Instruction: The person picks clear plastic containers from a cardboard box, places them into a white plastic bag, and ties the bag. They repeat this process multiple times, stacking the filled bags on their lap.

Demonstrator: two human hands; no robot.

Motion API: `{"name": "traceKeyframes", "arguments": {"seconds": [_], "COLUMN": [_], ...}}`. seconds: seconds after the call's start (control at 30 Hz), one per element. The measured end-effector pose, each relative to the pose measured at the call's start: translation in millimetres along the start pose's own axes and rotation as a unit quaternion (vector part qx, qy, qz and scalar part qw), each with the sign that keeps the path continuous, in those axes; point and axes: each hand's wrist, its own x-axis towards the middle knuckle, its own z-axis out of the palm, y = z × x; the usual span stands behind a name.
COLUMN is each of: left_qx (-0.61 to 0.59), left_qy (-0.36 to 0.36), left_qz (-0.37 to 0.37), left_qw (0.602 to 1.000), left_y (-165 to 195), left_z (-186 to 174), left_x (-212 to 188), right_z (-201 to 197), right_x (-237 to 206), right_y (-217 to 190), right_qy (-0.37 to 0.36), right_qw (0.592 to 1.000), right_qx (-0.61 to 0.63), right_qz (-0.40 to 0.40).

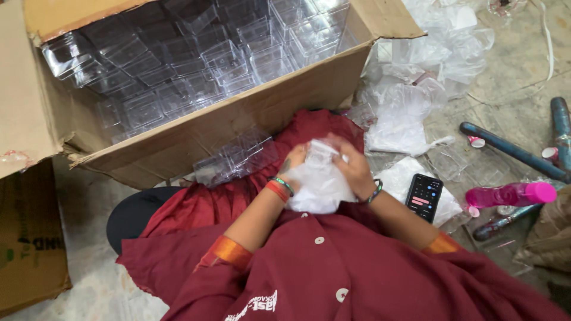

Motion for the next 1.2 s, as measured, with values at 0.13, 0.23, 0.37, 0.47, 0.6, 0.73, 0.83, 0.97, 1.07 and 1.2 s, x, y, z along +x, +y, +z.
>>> {"name": "traceKeyframes", "arguments": {"seconds": [0.13,0.23,0.37,0.47,0.6,0.73,0.83,0.97,1.07,1.2], "left_qx": [-0.21,-0.163,-0.059,-0.02,-0.025,-0.118,-0.102,-0.245,-0.265,-0.176], "left_qy": [-0.119,-0.072,-0.03,-0.026,-0.055,-0.152,-0.109,-0.149,-0.003,0.058], "left_qz": [-0.118,-0.01,0.115,0.115,-0.043,-0.043,-0.163,-0.133,-0.013,0.158], "left_qw": [0.963,0.984,0.991,0.993,0.997,0.98,0.975,0.949,0.964,0.97], "left_y": [10.2,4.3,-12.2,-18.0,-5.3,21.5,39.9,60.0,76.6,81.0], "left_z": [11.0,8.2,-1.7,-2.1,0.3,-1.0,4.9,16.1,17.4,25.8], "left_x": [-15.6,-13.3,-5.0,-4.0,-16.9,-40.4,-52.5,-69.2,-79.7,-92.4], "right_z": [-1.9,2.0,5.0,5.5,3.2,3.4,5.3,-0.4,-13.9,-32.6], "right_x": [-25.4,-31.0,-24.3,-24.0,-28.3,-27.2,-25.4,-26.9,-24.7,-17.5], "right_y": [-24.8,-34.5,-31.2,-29.2,-29.7,-23.0,-8.6,13.3,17.6,-6.3], "right_qy": [-0.011,0.038,0.046,0.067,0.092,0.07,-0.003,-0.087,-0.106,-0.191], "right_qw": [0.992,0.969,0.962,0.974,0.975,0.98,0.953,0.856,0.805,0.783], "right_qx": [0.073,0.108,0.175,0.137,0.132,0.101,0.175,0.4,0.478,0.52], "right_qz": [0.098,0.218,0.204,0.165,0.151,0.157,0.245,0.316,0.335,0.283]}}
